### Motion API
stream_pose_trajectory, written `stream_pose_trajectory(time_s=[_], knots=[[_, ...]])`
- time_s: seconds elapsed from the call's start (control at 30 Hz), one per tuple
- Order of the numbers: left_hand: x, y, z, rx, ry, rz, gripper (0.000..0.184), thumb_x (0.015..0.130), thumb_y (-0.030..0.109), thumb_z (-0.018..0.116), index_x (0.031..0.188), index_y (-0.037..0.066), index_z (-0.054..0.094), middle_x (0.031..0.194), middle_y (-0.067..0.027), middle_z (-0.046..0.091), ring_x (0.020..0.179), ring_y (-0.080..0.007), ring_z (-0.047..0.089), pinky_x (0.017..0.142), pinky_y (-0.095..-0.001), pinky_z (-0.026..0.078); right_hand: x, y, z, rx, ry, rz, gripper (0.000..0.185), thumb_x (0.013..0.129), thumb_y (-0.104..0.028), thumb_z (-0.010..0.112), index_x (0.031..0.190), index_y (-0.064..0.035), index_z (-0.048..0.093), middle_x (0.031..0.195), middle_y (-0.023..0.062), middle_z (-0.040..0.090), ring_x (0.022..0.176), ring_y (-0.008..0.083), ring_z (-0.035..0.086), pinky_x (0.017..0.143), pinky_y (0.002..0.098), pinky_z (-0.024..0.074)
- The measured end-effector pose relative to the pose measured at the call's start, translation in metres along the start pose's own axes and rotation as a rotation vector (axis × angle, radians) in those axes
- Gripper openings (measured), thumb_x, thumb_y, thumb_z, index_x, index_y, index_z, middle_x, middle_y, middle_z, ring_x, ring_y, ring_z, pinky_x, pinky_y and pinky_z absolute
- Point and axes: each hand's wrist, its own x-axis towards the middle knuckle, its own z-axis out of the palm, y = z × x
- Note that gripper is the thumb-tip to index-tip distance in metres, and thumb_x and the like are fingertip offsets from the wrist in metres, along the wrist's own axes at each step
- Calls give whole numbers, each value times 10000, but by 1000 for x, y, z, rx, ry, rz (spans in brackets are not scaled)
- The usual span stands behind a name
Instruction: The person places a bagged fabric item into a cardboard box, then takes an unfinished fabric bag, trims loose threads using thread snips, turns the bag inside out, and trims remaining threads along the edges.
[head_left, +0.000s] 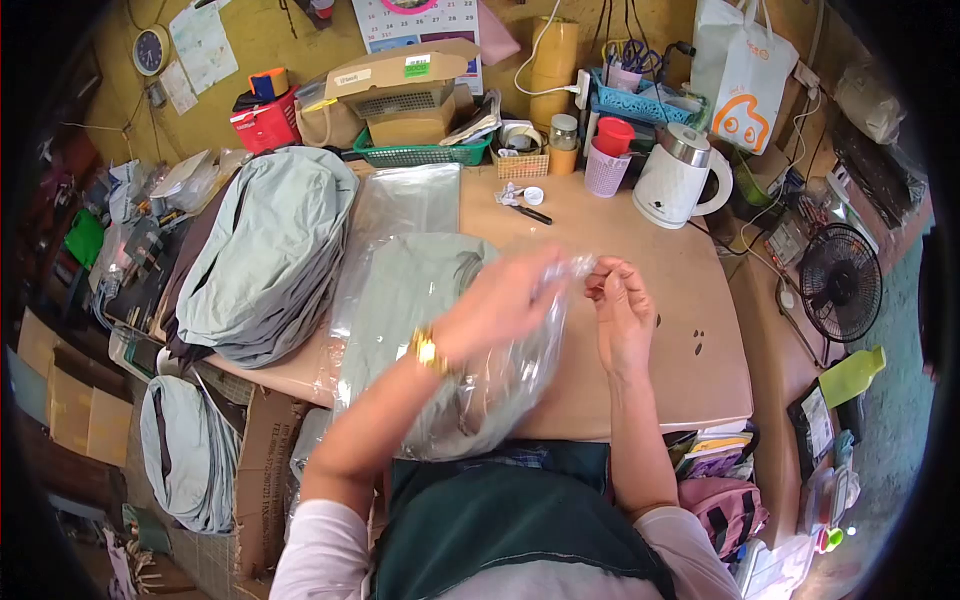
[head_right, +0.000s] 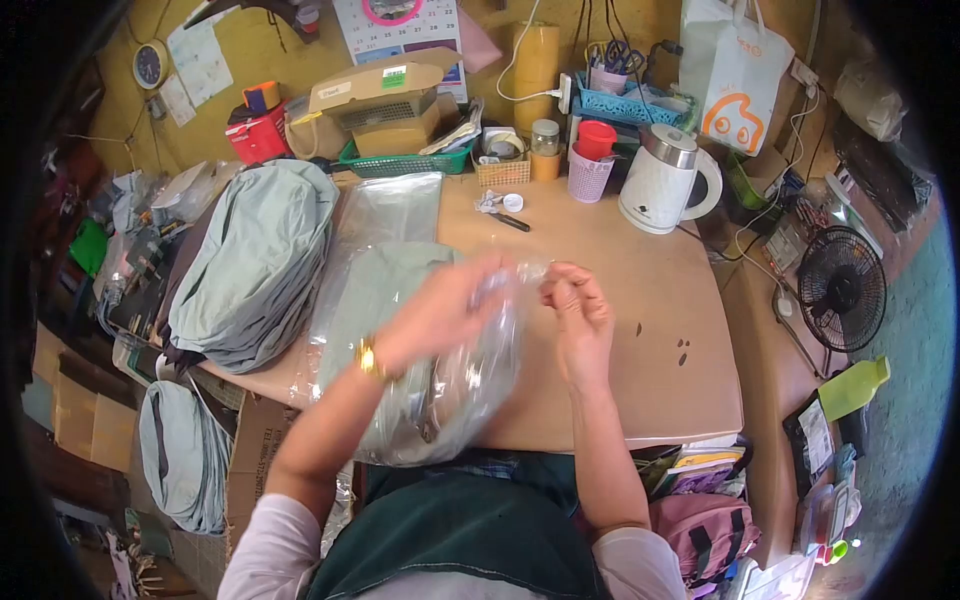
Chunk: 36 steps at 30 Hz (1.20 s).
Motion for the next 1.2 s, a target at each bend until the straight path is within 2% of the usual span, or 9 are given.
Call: stream_pose_trajectory(time_s=[0.17,0.37,0.47,0.57,0.63,0.8,0.97,1.07,1.2], knots=[[95,58,-109,-798,397,394,221,930,177,641,1112,55,612,991,-22,626,931,-118,587,768,-282,495,-43,55,-7,170,78,608,670,960,-565,518,1434,-108,391,1288,71,558,1116,190,561,943,362,459],[37,-2,-195,-877,311,741,256,874,132,657,1117,58,635,960,-32,659,860,-122,633,697,-272,526,-35,42,-11,397,-33,732,816,888,-559,599,1504,-109,310,1438,121,469,1310,266,466,1070,455,414],[-27,-71,-175,-565,641,303,208,875,122,662,1060,54,597,926,-51,653,847,-144,647,674,-277,530,-11,2,-77,43,296,648,894,769,-323,827,1483,-85,346,1402,146,499,1292,293,486,1071,422,421],[-102,-165,-84,-479,655,-478,177,876,113,666,1003,50,560,891,-69,648,833,-167,660,650,-282,533,-9,-29,-156,-249,155,586,898,749,-308,829,1478,-87,354,1345,198,535,1255,331,515,1054,439,426],[-133,-173,-23,-716,625,-692,93,940,48,612,1027,34,586,890,-54,639,776,-133,618,651,-263,509,1,-58,-173,-1316,-120,686,777,790,-267,776,1448,-86,403,1350,217,533,1242,320,533,1009,428,454],[-131,-166,-32,-644,300,-850,332,938,358,665,922,27,692,758,37,613,663,-60,504,596,-216,374,77,-54,-107,-1156,-141,284,423,885,-260,656,1245,-43,608,1215,144,653,1074,287,646,919,390,498],[-120,-217,-46,-144,243,-727,342,949,362,640,950,23,687,785,26,632,661,-67,503,585,-237,374,140,81,-69,-1205,-222,298,359,902,-310,645,1149,-49,656,1142,138,681,1031,323,651,913,416,498],[-110,-202,-47,-1136,677,-661,205,967,217,599,971,19,653,922,-58,679,685,-143,573,620,-269,477,125,149,-67,-1297,-203,215,364,899,-343,647,1157,-87,658,1200,130,654,1122,305,606,1006,441,428],[-113,-169,-58,-1441,641,-748,249,964,200,577,1107,-4,587,1079,-132,663,798,-214,645,724,-334,573,110,171,-77,-1437,-127,-54,382,888,-367,646,1193,-137,647,1308,103,590,1254,271,515,1116,467,281]])
